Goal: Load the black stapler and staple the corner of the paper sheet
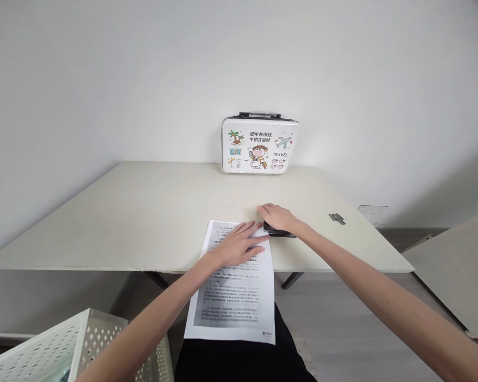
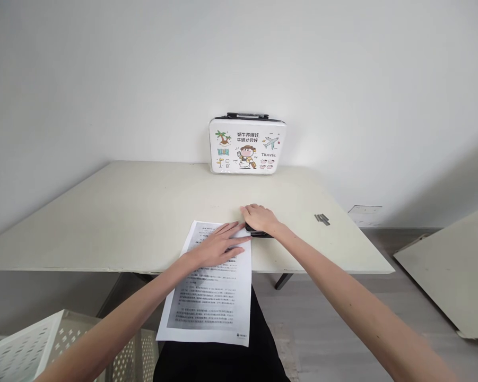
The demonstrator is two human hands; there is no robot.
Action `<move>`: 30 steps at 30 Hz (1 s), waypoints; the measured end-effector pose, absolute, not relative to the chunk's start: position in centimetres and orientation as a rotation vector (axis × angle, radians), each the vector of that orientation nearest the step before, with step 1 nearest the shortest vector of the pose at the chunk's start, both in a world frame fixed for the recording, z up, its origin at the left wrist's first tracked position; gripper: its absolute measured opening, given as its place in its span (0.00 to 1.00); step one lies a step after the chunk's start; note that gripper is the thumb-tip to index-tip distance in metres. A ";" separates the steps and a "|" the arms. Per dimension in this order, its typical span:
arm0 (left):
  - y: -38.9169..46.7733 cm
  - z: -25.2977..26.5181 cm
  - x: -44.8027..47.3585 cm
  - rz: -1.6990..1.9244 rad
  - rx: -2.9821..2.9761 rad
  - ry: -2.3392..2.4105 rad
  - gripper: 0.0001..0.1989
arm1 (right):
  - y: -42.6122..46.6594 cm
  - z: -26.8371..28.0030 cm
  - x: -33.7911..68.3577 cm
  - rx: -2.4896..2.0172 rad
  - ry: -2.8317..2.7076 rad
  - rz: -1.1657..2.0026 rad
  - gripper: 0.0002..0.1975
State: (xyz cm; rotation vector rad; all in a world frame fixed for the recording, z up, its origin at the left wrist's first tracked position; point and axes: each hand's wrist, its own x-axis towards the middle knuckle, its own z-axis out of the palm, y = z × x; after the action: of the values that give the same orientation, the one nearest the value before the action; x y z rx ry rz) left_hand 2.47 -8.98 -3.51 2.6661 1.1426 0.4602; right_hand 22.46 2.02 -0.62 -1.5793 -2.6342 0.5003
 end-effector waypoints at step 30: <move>-9.8 -3.6 1.1 0.495 2.676 1.191 0.25 | -0.5 0.4 22.5 -1.644 -2.419 0.281 0.34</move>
State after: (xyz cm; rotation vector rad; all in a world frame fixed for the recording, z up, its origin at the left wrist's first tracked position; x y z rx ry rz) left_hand 1.07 -9.79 -3.61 2.6758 1.1910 0.4954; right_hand 22.54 -0.55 0.41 -1.6444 -2.4186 0.2808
